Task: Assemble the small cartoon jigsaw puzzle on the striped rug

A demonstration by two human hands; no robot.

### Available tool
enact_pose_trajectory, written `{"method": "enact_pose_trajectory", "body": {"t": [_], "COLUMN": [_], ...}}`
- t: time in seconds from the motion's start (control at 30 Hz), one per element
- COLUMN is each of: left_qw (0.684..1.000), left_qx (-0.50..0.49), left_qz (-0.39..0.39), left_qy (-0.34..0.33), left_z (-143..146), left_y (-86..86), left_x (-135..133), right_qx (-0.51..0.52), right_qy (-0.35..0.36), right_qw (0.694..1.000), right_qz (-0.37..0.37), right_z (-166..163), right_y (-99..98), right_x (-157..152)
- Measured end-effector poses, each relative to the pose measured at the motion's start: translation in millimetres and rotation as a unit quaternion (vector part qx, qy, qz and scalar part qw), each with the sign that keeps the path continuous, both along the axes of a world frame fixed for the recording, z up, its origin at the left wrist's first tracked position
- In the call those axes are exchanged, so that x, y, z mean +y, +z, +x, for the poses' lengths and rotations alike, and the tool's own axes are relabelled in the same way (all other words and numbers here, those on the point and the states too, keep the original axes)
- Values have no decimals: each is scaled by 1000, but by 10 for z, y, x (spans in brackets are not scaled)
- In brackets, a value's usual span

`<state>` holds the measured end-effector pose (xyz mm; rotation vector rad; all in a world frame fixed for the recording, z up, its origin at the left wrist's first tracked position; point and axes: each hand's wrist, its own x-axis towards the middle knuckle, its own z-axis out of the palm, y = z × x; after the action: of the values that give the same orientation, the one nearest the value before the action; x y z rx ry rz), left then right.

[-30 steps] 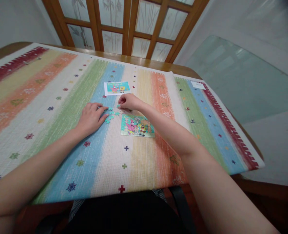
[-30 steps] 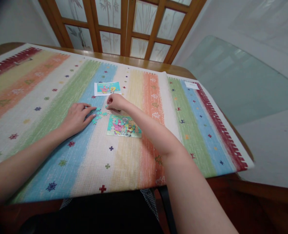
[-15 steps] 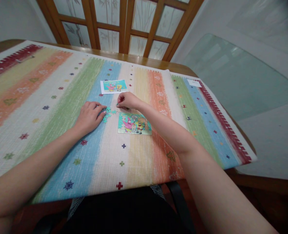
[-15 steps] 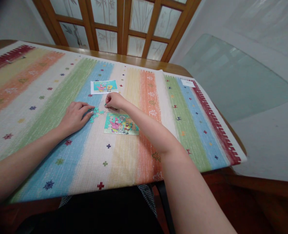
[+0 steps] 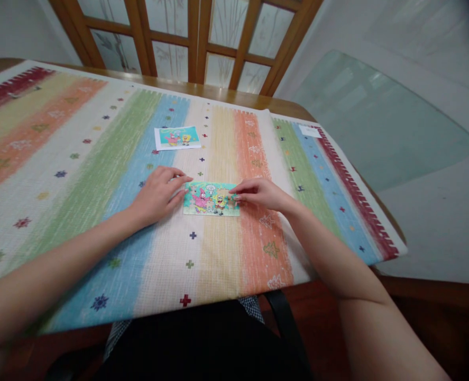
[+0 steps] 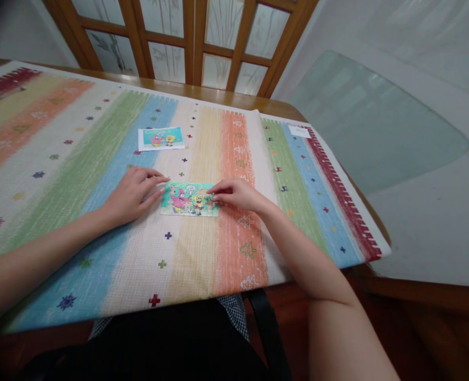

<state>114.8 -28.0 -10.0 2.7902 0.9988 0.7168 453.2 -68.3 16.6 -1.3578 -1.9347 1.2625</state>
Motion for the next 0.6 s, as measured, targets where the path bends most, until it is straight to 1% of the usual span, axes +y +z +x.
{"method": "enact_pose_trajectory", "body": {"t": [0.07,0.1,0.17,0.27,0.4,0.6], "left_qw": [998,996,993,991,987,974], "left_qx": [-14,-23,-29,-30,-37,-91], "left_qz": [-28,-43,-74,-112,-138,-187], "left_qy": [-58,-76,-87,-74,-76,-87], "left_z": [264,395,629,870,993,1020], "left_y": [34,45,59,69,64,64], "left_x": [-112,-162,-238,-287,-295,-327], "right_qx": [38,61,98,121,132,165], "right_qy": [-16,-23,-31,-25,-15,-36], "right_qw": [999,997,993,990,988,984], "right_qz": [-32,-44,-53,-66,-74,-62], "right_z": [34,37,29,6,-24,-57], "right_y": [-59,-77,-80,-21,54,35], "right_x": [-63,-86,-123,-173,-214,-226]}}
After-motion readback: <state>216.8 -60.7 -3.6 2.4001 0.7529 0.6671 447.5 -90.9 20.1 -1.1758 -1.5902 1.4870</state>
